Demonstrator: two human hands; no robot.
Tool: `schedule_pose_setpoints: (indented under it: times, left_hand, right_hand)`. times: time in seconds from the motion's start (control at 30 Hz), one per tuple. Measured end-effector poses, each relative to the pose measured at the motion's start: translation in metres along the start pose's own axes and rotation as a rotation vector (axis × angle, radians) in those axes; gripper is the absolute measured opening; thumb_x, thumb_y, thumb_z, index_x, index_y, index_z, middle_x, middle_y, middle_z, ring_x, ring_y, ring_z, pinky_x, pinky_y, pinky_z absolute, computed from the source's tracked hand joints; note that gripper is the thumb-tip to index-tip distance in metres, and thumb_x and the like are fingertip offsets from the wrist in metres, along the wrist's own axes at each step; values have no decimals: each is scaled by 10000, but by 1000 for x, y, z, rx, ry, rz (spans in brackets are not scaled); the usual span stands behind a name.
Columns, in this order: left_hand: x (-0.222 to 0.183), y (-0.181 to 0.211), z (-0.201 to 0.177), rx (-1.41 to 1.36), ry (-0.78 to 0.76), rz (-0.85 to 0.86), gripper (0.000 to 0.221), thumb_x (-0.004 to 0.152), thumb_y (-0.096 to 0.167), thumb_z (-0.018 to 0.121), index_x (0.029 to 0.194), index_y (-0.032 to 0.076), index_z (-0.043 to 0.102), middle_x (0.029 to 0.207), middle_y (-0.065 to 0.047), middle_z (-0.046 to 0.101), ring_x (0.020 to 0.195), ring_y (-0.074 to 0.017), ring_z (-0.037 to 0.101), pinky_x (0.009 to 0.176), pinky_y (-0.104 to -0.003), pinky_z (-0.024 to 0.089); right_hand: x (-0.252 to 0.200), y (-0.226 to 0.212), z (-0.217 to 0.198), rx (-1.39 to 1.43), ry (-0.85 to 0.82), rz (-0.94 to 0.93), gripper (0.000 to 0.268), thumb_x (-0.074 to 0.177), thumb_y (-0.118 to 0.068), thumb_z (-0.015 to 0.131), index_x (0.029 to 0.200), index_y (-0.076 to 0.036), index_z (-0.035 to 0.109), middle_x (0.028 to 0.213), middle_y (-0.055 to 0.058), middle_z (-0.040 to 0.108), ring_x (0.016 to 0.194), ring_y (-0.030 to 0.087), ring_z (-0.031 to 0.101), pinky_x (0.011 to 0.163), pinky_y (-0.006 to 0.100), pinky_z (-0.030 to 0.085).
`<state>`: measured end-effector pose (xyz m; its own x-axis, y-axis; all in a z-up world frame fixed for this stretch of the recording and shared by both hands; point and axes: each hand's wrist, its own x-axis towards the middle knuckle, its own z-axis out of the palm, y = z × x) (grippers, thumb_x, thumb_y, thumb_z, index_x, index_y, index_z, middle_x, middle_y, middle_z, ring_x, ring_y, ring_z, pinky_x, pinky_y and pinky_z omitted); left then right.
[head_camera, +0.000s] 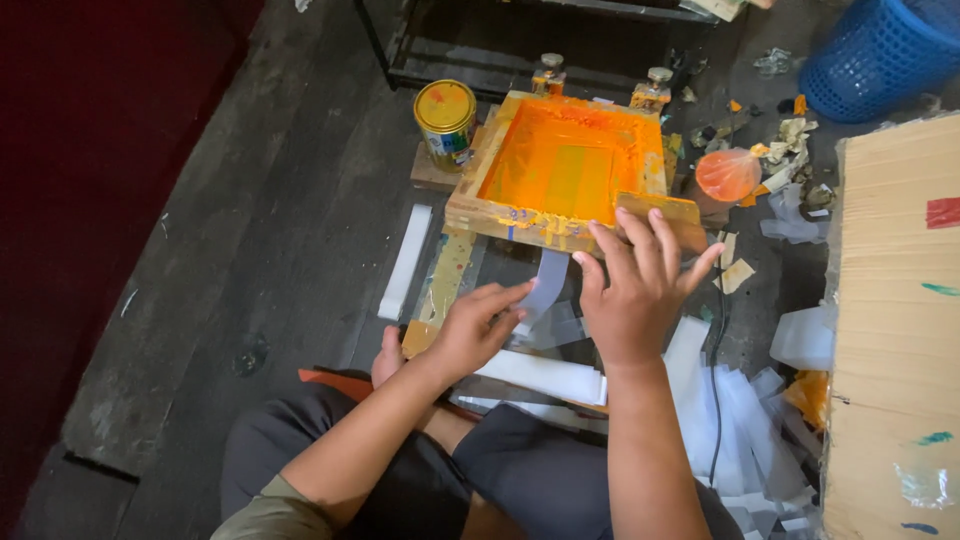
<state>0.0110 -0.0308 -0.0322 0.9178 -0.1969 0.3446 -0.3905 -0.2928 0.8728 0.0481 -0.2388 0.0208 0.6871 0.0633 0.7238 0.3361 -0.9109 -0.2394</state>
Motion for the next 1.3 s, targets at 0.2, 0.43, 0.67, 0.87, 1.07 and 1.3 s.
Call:
schedule_pose_setpoints:
  times: [0.2, 0.43, 0.67, 0.87, 1.07, 1.3]
  left_hand:
    - [-14, -57, 10, -34, -66, -376, 447, 907, 71, 721, 1350, 45, 668, 914, -160, 762, 773, -247, 720, 680, -372, 578]
    - [1, 0, -7, 392, -277, -267, 395, 947, 234, 694, 1278, 19, 704, 1076, -208, 759, 974, -384, 734, 890, -491, 568]
    - [-8, -18, 2, 667, -465, 28, 406, 960, 476, 627, 1097, 127, 782, 1117, -94, 754, 1159, -300, 662, 1091, -531, 376]
    - [-8, -12, 0, 755, -503, 53, 502, 981, 488, 596, 1275, 95, 703, 1302, -125, 653, 1286, -329, 550, 1071, -498, 350]
    - [-17, -36, 10, 855, -469, 96, 655, 966, 601, 537, 1406, 120, 600, 1421, -121, 566, 1356, -334, 481, 1065, -514, 353]
    - [-17, -34, 14, 762, -457, 141, 574, 983, 582, 547, 1318, 132, 668, 1368, -99, 617, 1335, -317, 529, 1092, -533, 346]
  right_hand:
    - [-4, 2, 2, -3, -1, -7, 249, 975, -297, 841, 1199, -196, 796, 1340, 76, 700, 1376, 373, 562, 1139, 768, 16]
    - [-6, 3, 2, -12, -3, -16, 254, 990, -333, 829, 1201, -197, 790, 1345, 78, 697, 1378, 373, 557, 1134, 770, 11]
    - [-5, 1, 0, 8, -21, 3, 247, 988, -314, 832, 1202, -200, 787, 1338, 79, 695, 1370, 376, 556, 1131, 771, 19]
    - [-6, 2, 2, 8, -20, 6, 244, 992, -317, 830, 1205, -207, 787, 1348, 88, 695, 1377, 383, 550, 1118, 776, 22]
    - [-7, 3, 2, 17, -32, -1, 252, 986, -303, 834, 1212, -199, 789, 1338, 94, 696, 1374, 389, 550, 1117, 778, 21]
    - [-6, 1, 0, 30, -32, 22, 244, 977, -291, 845, 1195, -194, 793, 1332, 97, 699, 1373, 389, 550, 1121, 774, 15]
